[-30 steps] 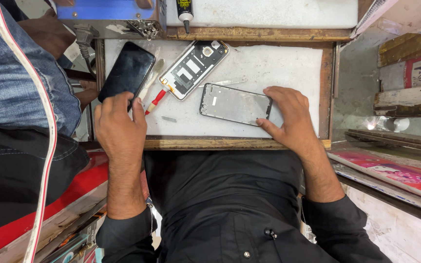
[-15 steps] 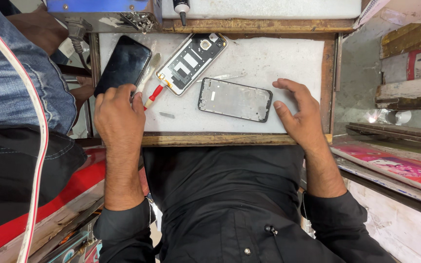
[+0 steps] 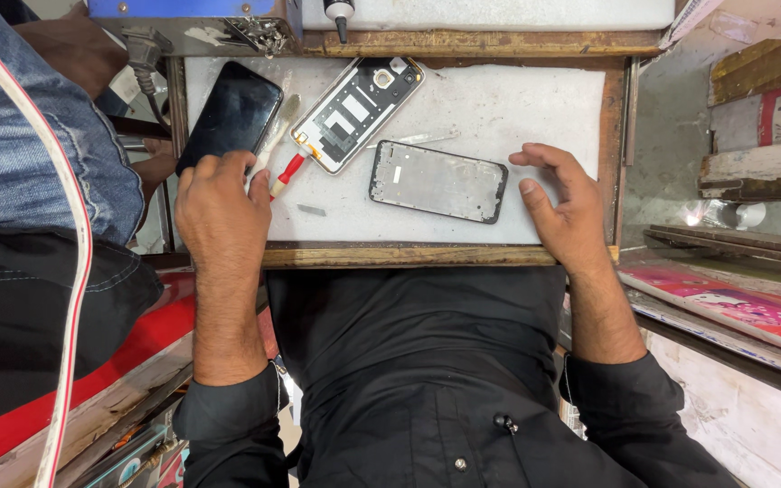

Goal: The person cleans a disassembled mobile phone frame using a white plastic tool and a red-handled screwdriver. They wipe the frame's edges and interior, then place the frame on the workbench.

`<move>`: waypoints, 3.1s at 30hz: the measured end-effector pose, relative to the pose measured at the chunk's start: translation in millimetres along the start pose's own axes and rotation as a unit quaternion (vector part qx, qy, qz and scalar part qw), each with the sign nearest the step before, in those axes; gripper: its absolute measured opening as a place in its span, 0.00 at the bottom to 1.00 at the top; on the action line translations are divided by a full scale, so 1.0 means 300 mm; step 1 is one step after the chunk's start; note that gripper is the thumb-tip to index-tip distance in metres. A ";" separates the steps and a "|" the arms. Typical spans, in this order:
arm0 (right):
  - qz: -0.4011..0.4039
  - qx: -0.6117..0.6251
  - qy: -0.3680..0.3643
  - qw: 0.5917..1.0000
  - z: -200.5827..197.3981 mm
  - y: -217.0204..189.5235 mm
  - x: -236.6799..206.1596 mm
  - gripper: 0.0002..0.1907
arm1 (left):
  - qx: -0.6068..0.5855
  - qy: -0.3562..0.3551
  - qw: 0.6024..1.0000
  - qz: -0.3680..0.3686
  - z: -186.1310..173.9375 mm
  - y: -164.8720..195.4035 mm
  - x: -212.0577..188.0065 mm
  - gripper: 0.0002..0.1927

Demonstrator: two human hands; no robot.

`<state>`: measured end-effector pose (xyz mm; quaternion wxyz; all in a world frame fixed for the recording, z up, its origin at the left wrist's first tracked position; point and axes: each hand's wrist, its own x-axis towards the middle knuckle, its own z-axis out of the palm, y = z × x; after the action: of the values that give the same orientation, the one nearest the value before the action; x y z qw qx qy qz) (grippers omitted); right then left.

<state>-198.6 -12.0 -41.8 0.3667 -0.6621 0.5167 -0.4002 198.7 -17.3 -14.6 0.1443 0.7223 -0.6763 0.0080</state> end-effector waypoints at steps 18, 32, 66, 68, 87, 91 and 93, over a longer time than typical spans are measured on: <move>0.011 0.054 0.006 0.998 0.000 0.025 -0.013 0.18 | -0.068 0.010 0.997 0.027 -0.035 0.044 -0.059 0.13; 0.022 0.043 0.003 0.999 -0.002 0.021 -0.014 0.16 | -0.001 -0.007 1.000 -0.012 0.006 0.013 -0.075 0.14; -0.084 -0.163 -0.079 0.980 -0.017 -0.062 -0.010 0.38 | -0.063 -0.102 0.988 0.102 -0.036 0.123 -0.098 0.08; -0.062 -0.045 -0.089 0.993 -0.038 -0.039 -0.016 0.39 | -0.060 -0.113 0.985 0.111 -0.040 0.118 -0.097 0.07; 0.184 0.308 0.006 0.933 -0.024 -0.110 0.186 0.26 | -0.404 -0.088 0.909 -0.046 0.004 0.152 -0.160 0.06; 0.134 0.107 -0.207 0.963 -0.005 -0.162 0.275 0.21 | -0.470 -0.107 0.872 -0.084 0.013 0.191 -0.164 0.11; 0.110 0.020 -0.255 0.960 0.077 -0.174 0.294 0.17 | -0.437 -0.066 0.896 -0.044 0.018 0.223 -0.161 0.08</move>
<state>-144.3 -86.2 8.8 0.5409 -0.6741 0.4675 -0.1854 128.1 25.6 -16.3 0.4008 0.6141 -0.5872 -0.3427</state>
